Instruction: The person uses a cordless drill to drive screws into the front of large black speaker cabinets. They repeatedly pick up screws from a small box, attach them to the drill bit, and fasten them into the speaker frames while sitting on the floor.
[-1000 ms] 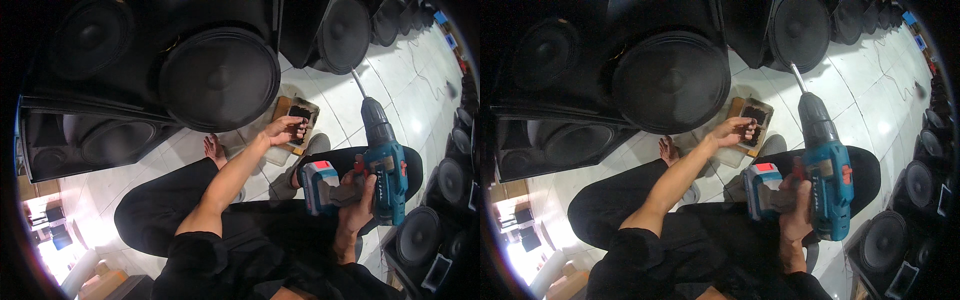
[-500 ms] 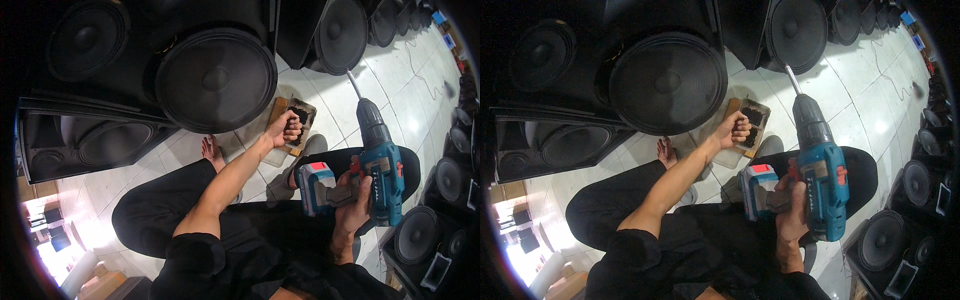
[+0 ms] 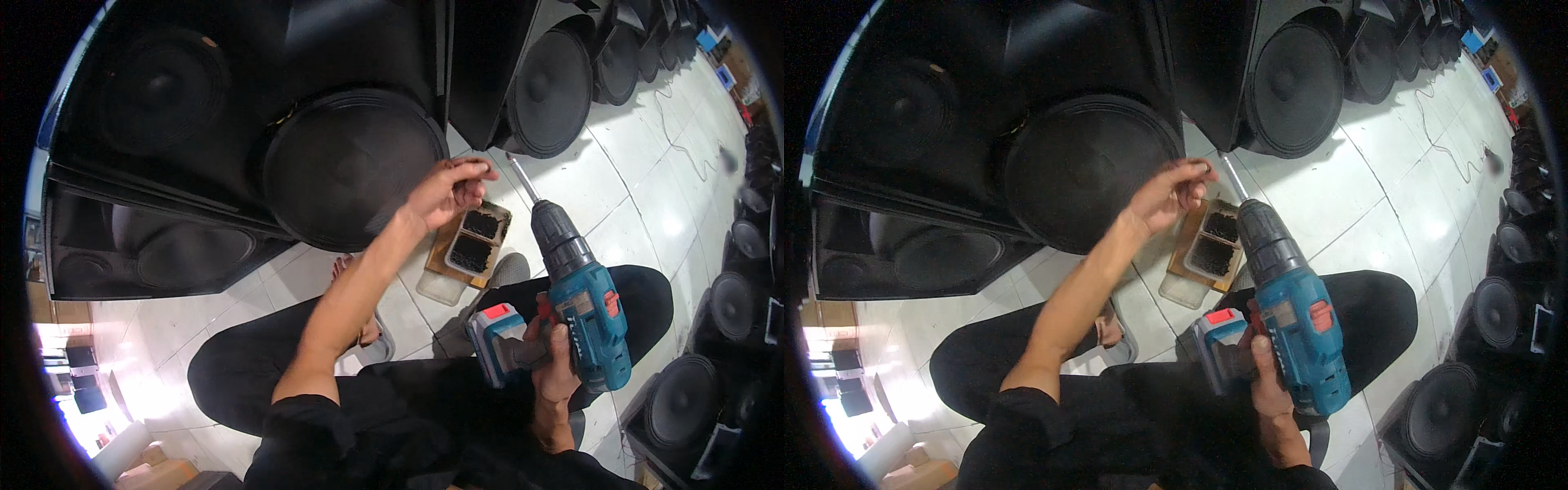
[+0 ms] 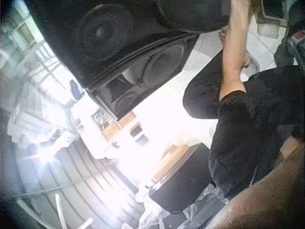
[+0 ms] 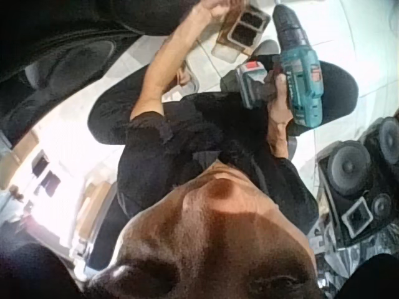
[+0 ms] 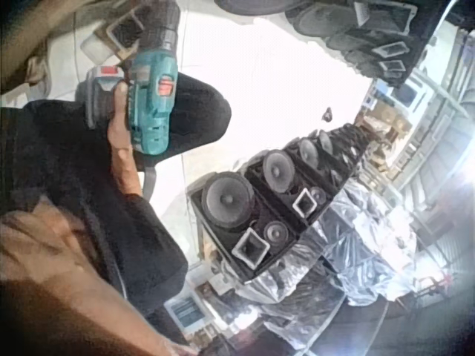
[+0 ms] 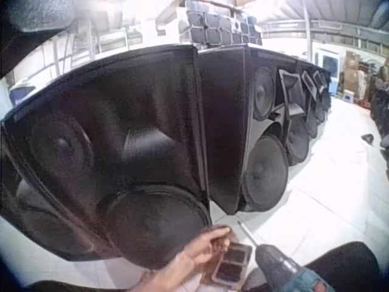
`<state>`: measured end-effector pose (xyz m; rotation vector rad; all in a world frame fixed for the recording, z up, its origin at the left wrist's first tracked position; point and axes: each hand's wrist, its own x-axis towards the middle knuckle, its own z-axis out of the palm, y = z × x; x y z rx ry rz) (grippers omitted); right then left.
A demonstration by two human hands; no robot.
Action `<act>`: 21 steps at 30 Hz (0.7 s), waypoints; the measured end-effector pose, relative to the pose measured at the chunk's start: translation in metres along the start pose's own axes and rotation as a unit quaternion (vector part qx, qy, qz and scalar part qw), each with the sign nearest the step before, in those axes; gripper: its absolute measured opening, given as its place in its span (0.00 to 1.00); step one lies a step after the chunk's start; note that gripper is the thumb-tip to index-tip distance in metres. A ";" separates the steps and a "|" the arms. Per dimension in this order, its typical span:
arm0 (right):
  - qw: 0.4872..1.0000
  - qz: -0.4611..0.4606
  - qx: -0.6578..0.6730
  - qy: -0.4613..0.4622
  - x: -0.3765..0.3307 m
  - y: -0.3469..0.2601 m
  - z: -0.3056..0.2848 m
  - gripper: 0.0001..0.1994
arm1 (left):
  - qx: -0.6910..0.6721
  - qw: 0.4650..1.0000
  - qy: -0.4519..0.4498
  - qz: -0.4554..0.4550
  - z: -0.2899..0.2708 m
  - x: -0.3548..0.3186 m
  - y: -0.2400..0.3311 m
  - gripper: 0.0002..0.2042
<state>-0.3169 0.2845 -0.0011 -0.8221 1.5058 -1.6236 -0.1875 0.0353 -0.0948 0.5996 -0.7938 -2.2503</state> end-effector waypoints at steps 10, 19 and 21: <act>0.997 -0.031 -0.001 -0.071 -0.007 -0.031 0.010 0.27 | 0.311 0.950 -0.032 0.019 0.080 -0.050 0.139 0.15; 0.986 -0.023 0.030 -0.161 -0.004 -0.041 0.023 0.19 | 0.202 0.978 0.016 0.048 0.079 -0.109 0.151 0.14; 0.985 -0.017 0.040 -0.169 -0.005 -0.043 0.025 0.15 | 0.156 0.983 0.065 0.074 0.084 -0.114 0.150 0.14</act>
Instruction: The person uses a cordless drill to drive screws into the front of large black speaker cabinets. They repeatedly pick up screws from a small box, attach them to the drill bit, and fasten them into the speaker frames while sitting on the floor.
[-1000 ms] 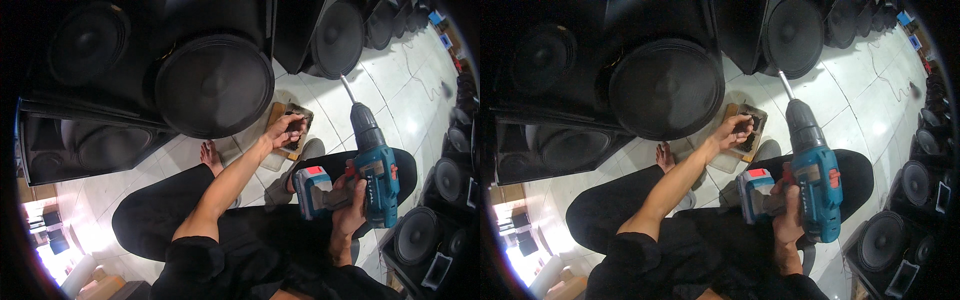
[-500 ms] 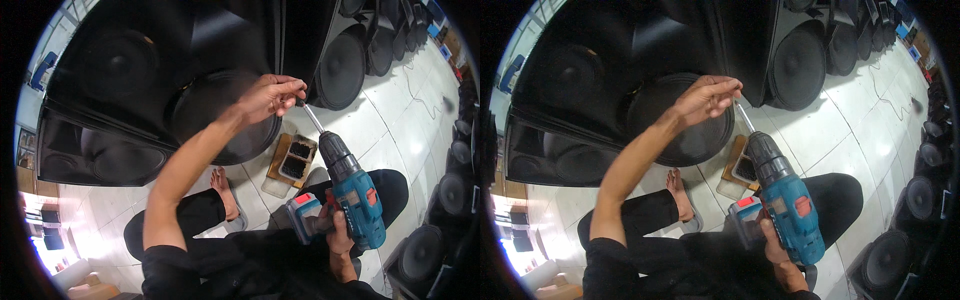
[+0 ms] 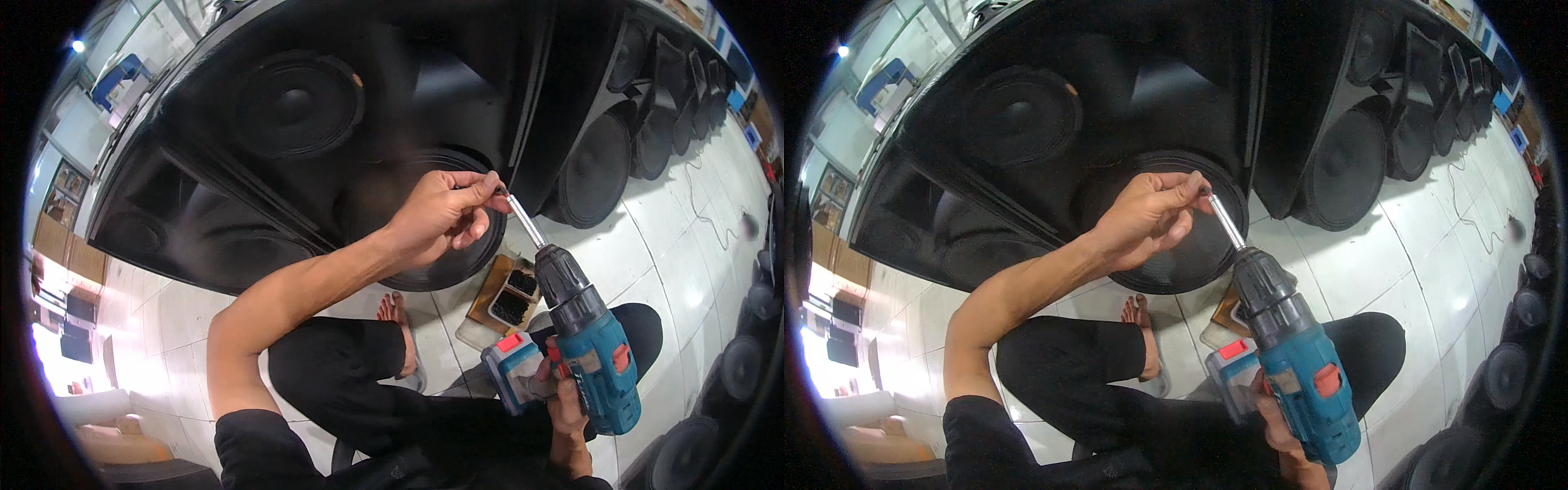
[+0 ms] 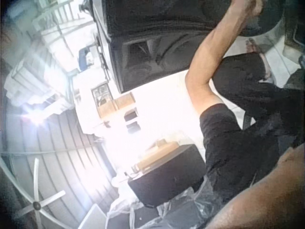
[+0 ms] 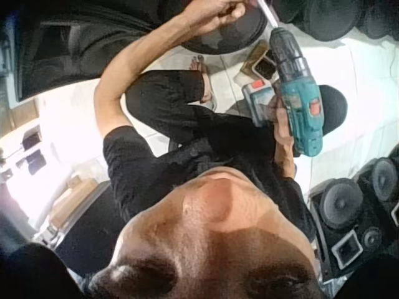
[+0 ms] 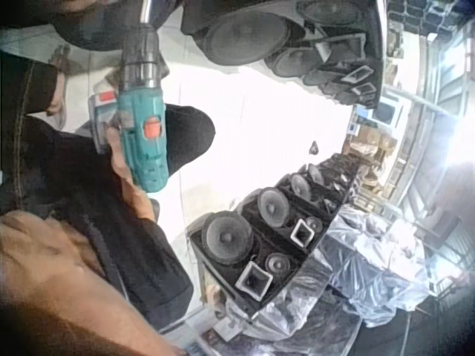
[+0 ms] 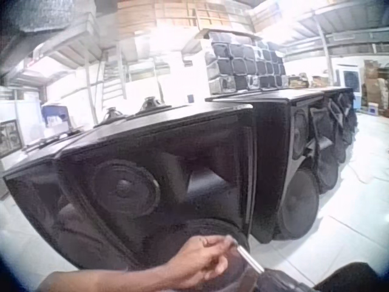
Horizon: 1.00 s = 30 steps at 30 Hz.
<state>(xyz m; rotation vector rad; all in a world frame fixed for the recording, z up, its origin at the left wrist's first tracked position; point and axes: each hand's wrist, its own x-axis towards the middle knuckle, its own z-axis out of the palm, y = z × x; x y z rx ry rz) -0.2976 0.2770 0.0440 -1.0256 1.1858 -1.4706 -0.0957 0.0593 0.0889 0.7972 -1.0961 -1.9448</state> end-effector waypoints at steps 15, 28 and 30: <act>0.997 -0.022 -0.036 -0.062 0.008 0.003 0.009 0.20 | -0.023 1.000 -0.006 0.019 -0.021 -0.008 0.012 0.13; 0.998 -0.033 -0.031 -0.037 0.016 0.007 0.045 0.26 | -0.045 0.996 0.014 0.075 -0.037 -0.035 0.039 0.13; 0.980 -0.081 -0.178 -0.018 0.017 0.006 0.043 0.26 | -0.060 0.994 0.010 0.086 -0.037 -0.041 0.052 0.14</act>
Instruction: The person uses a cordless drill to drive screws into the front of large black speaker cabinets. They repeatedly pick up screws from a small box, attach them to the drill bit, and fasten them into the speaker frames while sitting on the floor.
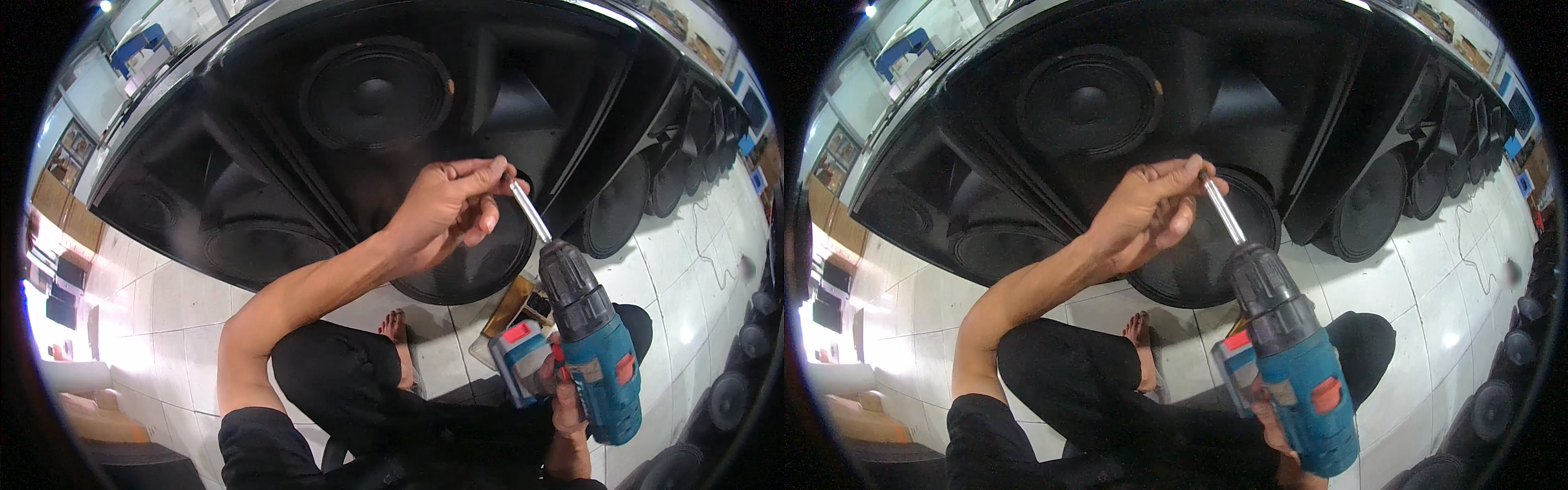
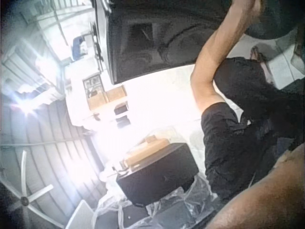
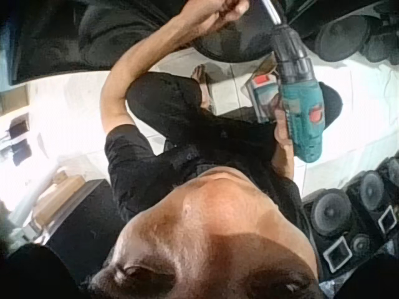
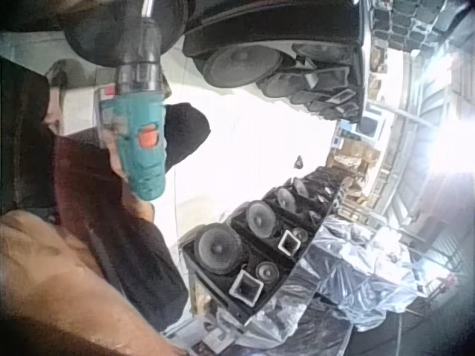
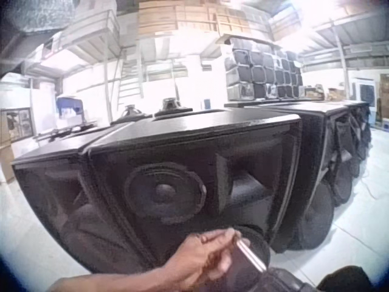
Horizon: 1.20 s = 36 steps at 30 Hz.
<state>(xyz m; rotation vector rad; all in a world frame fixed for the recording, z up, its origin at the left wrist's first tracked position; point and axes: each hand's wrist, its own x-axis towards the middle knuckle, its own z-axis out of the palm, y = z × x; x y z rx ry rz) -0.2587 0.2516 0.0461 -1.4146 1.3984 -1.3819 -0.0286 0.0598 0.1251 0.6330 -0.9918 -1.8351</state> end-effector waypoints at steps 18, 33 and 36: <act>0.930 -0.280 -0.214 -0.109 0.113 0.011 0.051 0.38 | -0.093 0.983 0.021 0.159 -0.021 0.018 0.054 0.12; 0.891 -0.344 -0.294 -0.030 0.113 -0.047 0.059 0.33 | -0.107 0.979 0.043 0.170 -0.020 0.023 0.056 0.13; 0.884 -0.373 -0.282 -0.007 0.117 -0.051 0.060 0.31 | -0.098 0.974 0.089 0.182 -0.008 0.023 0.058 0.16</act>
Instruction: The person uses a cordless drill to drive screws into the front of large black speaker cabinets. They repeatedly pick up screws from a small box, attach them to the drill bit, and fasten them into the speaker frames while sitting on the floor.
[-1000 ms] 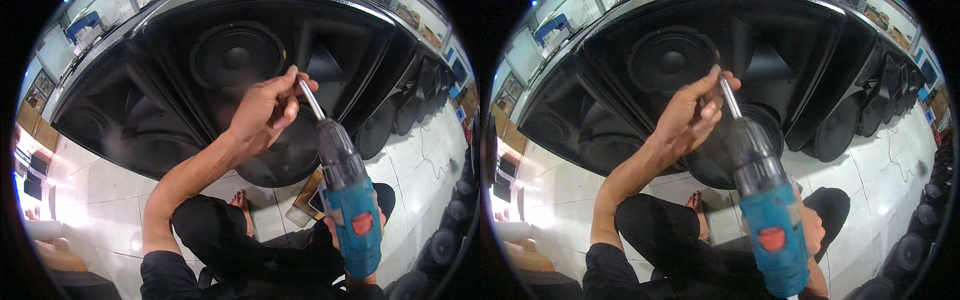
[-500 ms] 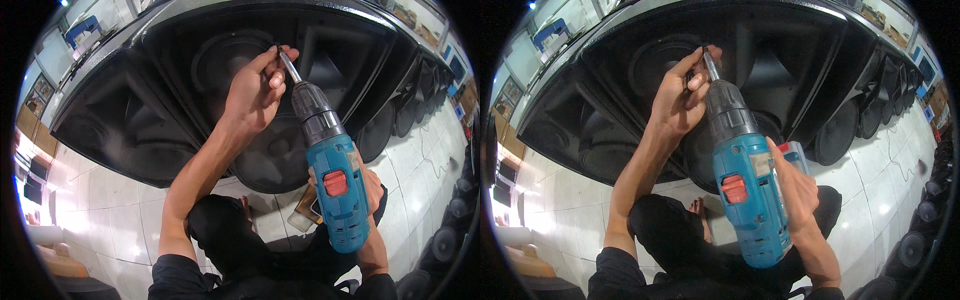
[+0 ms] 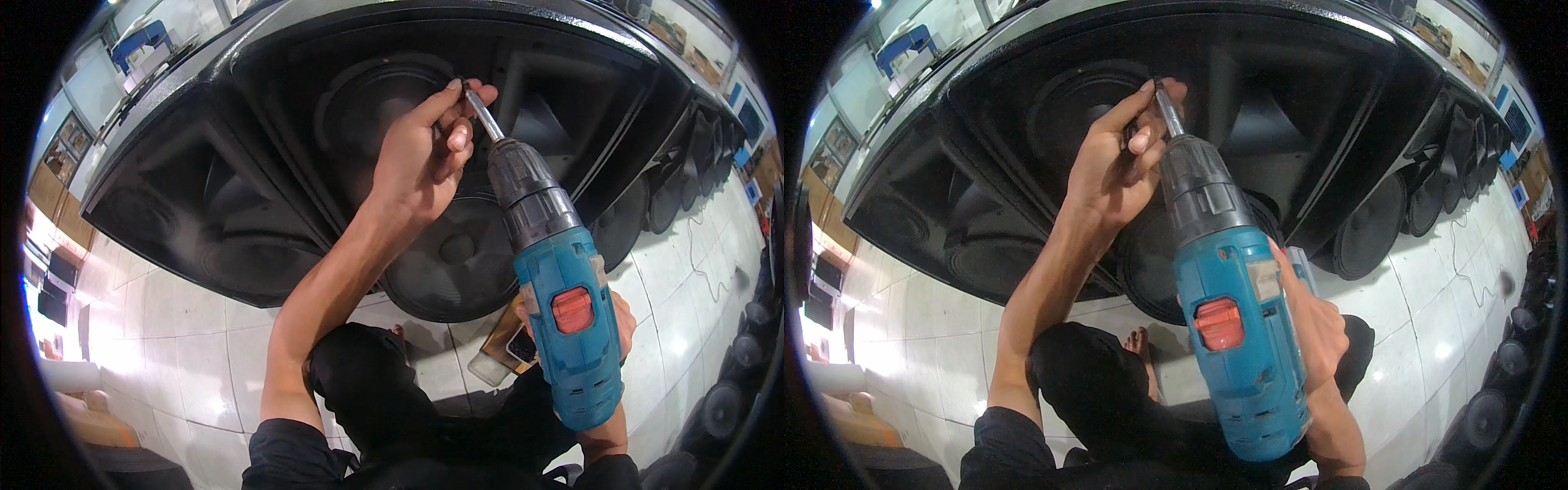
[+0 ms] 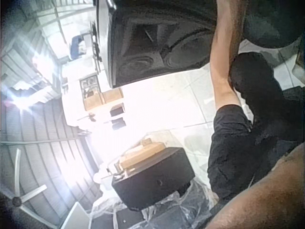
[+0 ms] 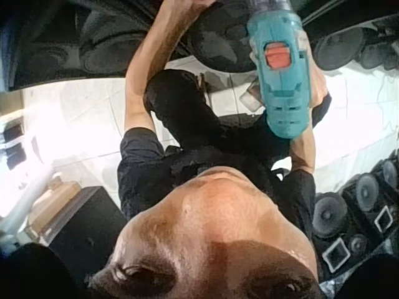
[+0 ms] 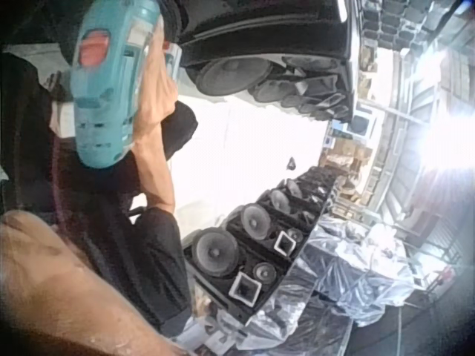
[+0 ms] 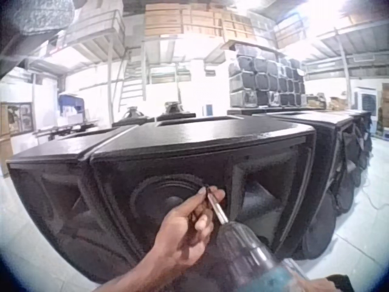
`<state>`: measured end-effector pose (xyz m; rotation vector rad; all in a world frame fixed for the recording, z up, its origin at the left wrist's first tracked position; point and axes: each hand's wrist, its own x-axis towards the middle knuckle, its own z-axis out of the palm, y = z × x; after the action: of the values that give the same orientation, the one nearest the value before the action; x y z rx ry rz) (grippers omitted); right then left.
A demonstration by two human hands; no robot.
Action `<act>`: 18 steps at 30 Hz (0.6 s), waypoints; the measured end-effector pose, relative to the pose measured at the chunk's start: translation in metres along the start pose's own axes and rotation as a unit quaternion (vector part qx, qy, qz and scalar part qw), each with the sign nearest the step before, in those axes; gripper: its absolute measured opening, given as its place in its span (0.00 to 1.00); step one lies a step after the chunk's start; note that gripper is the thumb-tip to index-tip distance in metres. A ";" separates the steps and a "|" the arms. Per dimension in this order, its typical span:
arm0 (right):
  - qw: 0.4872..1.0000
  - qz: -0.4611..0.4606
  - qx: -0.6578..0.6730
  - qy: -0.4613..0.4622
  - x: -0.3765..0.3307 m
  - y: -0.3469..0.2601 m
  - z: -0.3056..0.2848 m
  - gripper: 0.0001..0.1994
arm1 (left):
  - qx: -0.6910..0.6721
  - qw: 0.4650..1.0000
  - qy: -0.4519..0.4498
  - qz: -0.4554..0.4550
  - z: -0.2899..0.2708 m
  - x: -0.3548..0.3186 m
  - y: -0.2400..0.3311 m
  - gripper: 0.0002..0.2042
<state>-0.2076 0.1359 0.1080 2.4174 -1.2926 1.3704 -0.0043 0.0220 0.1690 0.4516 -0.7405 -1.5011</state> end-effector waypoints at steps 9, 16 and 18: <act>0.984 0.115 -0.123 -0.060 -0.002 -0.005 -0.012 0.24 | -0.030 1.000 -0.009 0.002 -0.005 0.003 0.000 0.14; 0.982 0.124 -0.130 -0.061 -0.004 -0.003 -0.012 0.26 | -0.028 0.999 -0.043 0.000 -0.008 0.004 -0.001 0.13; 0.982 0.125 -0.129 -0.061 -0.005 -0.003 -0.012 0.26 | -0.024 0.999 -0.025 0.004 -0.007 0.003 -0.001 0.13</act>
<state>-0.2153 0.1463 0.1126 2.2537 -1.7353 1.0323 -0.0009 0.0178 0.1638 0.3761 -0.7436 -1.5236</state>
